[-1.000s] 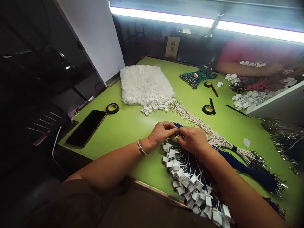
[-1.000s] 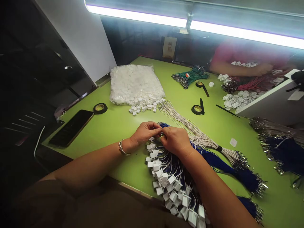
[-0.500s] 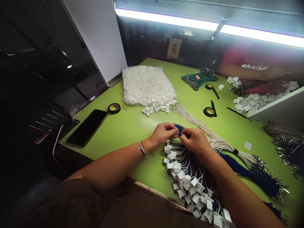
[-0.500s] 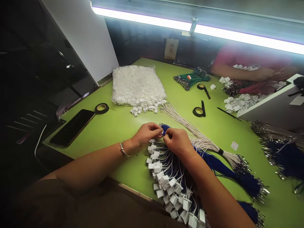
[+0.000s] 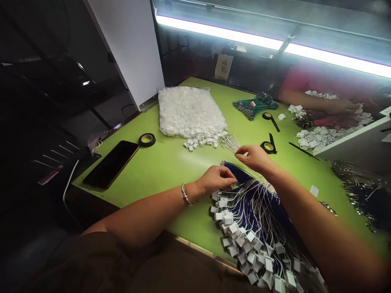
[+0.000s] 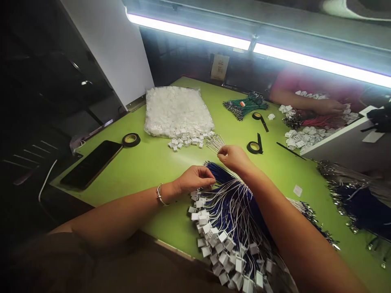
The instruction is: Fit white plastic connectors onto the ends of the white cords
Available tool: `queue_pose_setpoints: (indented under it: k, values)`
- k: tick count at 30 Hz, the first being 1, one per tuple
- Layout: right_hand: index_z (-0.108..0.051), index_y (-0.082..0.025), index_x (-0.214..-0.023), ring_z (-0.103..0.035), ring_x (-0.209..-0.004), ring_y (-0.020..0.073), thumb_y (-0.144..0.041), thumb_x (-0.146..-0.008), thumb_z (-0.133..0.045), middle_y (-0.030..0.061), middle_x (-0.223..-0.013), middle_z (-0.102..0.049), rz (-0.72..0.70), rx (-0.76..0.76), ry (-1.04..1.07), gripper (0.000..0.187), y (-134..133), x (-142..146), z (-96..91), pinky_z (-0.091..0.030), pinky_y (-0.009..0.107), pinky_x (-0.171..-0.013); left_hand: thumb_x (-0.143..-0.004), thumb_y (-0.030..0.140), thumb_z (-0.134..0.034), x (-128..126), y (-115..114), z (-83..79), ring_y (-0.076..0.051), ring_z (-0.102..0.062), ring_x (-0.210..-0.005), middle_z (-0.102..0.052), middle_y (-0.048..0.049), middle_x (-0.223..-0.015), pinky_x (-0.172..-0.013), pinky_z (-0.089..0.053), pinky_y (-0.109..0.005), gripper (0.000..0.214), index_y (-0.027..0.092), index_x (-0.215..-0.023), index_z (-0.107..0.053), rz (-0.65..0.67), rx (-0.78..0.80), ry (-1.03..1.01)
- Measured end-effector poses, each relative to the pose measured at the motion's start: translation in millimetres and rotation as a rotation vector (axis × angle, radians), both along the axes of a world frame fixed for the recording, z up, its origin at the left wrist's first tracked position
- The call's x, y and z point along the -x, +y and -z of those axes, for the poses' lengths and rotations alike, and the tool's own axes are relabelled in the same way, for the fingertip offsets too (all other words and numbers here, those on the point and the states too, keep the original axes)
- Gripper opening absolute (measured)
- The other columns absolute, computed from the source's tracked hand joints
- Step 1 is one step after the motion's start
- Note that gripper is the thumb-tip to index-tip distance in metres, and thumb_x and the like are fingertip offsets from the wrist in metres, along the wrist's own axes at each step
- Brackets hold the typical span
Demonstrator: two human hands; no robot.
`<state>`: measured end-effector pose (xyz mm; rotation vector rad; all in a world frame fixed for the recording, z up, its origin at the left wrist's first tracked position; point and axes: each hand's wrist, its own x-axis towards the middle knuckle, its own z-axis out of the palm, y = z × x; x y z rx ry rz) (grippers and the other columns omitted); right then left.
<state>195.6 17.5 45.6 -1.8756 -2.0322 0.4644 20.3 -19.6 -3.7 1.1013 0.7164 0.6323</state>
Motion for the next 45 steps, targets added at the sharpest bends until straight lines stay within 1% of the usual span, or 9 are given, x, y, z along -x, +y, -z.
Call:
queue_pose_setpoints:
  k: [6, 11, 15, 18, 20, 24, 28, 34, 45]
  values:
    - [-0.069, -0.017, -0.085, -0.061, -0.075, 0.0181, -0.023, -0.078, -0.053, 0.0114, -0.090, -0.069, 0.108, -0.016, -0.224, 0.019, 43.5, 34.2, 38.5, -0.040, 0.026, -0.062, -0.059, 0.028, -0.079, 0.3, -3.1, 4.5, -0.009, -0.056, -0.057, -0.065, -0.0029, -0.064, -0.058, -0.046, -0.023, 0.024, 0.010, -0.069, -0.066, 0.163, -0.099, -0.005]
    - [-0.065, -0.016, -0.080, -0.060, -0.073, 0.0192, -0.022, -0.081, -0.047, 0.0141, -0.088, -0.067, 0.129, -0.040, -0.254, 0.019, 39.6, 38.2, 34.2, -0.037, 0.027, -0.059, -0.063, 0.029, -0.076, 0.2, -0.9, 2.4, -0.010, -0.057, -0.054, -0.062, -0.0017, -0.061, -0.059, -0.048, -0.025, 0.024, 0.010, -0.071, -0.064, 0.002, 0.004, -0.043]
    - [-0.058, -0.017, -0.067, -0.049, -0.053, 0.0116, -0.020, -0.075, -0.050, 0.0040, -0.063, -0.061, 0.127, -0.016, 0.136, 0.012, 9.5, 20.1, 8.8, -0.035, 0.024, -0.052, -0.065, 0.028, -0.076, 2.8, 5.0, 0.1, -0.007, -0.057, -0.058, -0.063, -0.0014, -0.063, -0.062, -0.047, -0.022, 0.024, 0.009, -0.074, -0.064, -0.200, 0.028, -0.119]
    - [-0.058, -0.016, -0.072, -0.042, -0.045, 0.0082, -0.027, -0.073, -0.055, -0.0018, -0.058, -0.057, 0.113, 0.103, 0.511, 0.011, -26.4, 5.8, 1.1, -0.036, 0.023, -0.048, -0.063, 0.027, -0.078, 3.2, 7.4, 1.9, -0.007, -0.058, -0.060, -0.064, -0.0016, -0.068, -0.064, -0.047, -0.022, 0.026, 0.009, -0.077, -0.066, -0.211, 0.072, -0.179]
    - [-0.061, -0.016, -0.074, -0.046, -0.049, 0.0092, -0.032, -0.071, -0.058, -0.0011, -0.061, -0.059, 0.105, 0.103, 0.611, 0.017, -48.8, 0.6, 4.6, -0.039, 0.023, -0.051, -0.062, 0.026, -0.080, 2.7, 7.9, 3.3, -0.007, -0.059, -0.061, -0.064, -0.0012, -0.070, -0.065, -0.047, -0.022, 0.028, 0.009, -0.078, -0.066, -0.196, 0.123, -0.227]
    - [-0.064, -0.016, -0.070, -0.052, -0.058, 0.0120, -0.030, -0.074, -0.058, 0.0013, -0.064, -0.062, 0.081, -0.082, 0.501, 0.016, -75.0, 3.4, 19.5, -0.042, 0.024, -0.057, -0.060, 0.023, -0.082, 3.5, 9.1, 3.4, -0.007, -0.059, -0.061, -0.063, -0.0005, -0.071, -0.067, -0.047, -0.023, 0.029, 0.009, -0.079, -0.065, -0.158, 0.225, -0.269]
    - [-0.064, -0.017, -0.072, -0.053, -0.061, 0.0117, -0.023, -0.077, -0.055, 0.0013, -0.067, -0.063, -0.002, -0.260, 0.363, 0.011, -79.5, 11.3, 26.6, -0.041, 0.023, -0.059, -0.061, 0.021, -0.081, 5.8, 10.8, 3.5, -0.007, -0.060, -0.063, -0.064, -0.0017, -0.074, -0.067, -0.046, -0.022, 0.027, 0.009, -0.079, -0.066, -0.136, 0.224, -0.284]
    - [-0.061, -0.018, -0.069, -0.045, -0.053, 0.0097, -0.022, -0.082, -0.049, -0.0019, -0.057, -0.055, -0.014, -0.237, 0.291, 0.018, -78.2, 12.2, 27.1, -0.035, 0.022, -0.055, -0.063, 0.023, -0.080, 4.1, 9.8, 4.8, -0.009, -0.060, -0.067, -0.066, -0.0036, -0.076, -0.068, -0.046, -0.023, 0.026, 0.009, -0.080, -0.067, -0.104, 0.187, -0.292]
    - [-0.055, -0.019, -0.068, -0.047, -0.056, 0.0119, -0.023, -0.082, -0.041, 0.0006, -0.062, -0.057, -0.123, -0.156, 0.073, 0.020, -79.1, 9.6, 25.7, -0.031, 0.024, -0.057, -0.066, 0.026, -0.078, 3.6, 7.9, 5.2, -0.008, -0.058, -0.063, -0.065, -0.0027, -0.072, -0.066, -0.046, -0.023, 0.025, 0.009, -0.080, -0.067, -0.119, 0.081, -0.252]
